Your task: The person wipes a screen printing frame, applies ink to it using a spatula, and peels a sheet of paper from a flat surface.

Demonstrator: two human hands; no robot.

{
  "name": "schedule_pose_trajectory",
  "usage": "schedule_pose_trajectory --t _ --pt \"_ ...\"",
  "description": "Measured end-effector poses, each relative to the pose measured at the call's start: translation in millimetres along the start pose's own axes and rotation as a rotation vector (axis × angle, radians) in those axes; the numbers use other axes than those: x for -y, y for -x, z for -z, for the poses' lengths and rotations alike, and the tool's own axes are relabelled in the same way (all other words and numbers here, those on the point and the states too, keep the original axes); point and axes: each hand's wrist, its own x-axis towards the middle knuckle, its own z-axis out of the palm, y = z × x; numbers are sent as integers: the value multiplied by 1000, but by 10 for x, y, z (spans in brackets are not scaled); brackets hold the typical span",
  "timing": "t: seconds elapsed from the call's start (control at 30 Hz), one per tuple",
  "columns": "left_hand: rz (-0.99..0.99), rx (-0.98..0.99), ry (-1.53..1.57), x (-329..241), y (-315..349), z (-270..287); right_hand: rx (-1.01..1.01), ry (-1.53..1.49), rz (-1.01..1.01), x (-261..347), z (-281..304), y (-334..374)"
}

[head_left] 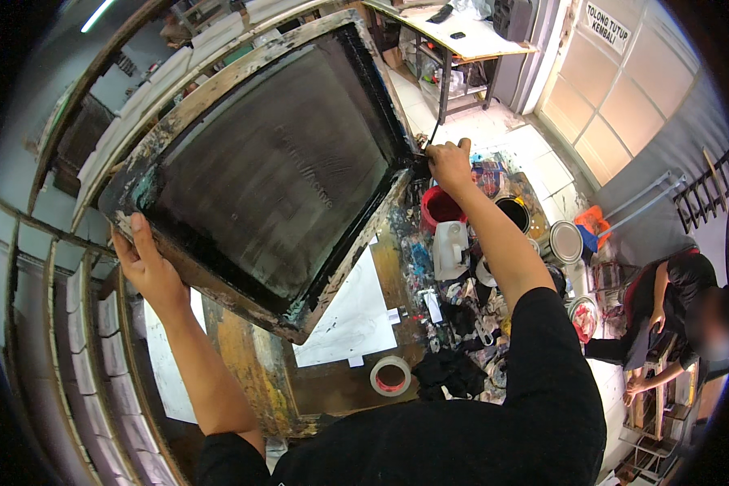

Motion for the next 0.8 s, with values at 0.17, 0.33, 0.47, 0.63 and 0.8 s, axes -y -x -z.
schedule_pose_trajectory --t 0.17,0.33,0.47,0.63,0.8 --pt "38 -15 30 8 32 41 0 -74 -90 56 -121 21" --pt "69 -18 25 64 52 96 9 -152 -17 89 -87 125" --pt "98 -53 9 84 67 109 69 -97 60 62 -34 145" --pt "53 -82 -55 162 28 163 54 -82 -40 -52 -8 -8" --pt "67 -55 -28 17 79 63 16 -75 -127 8 -108 -33"
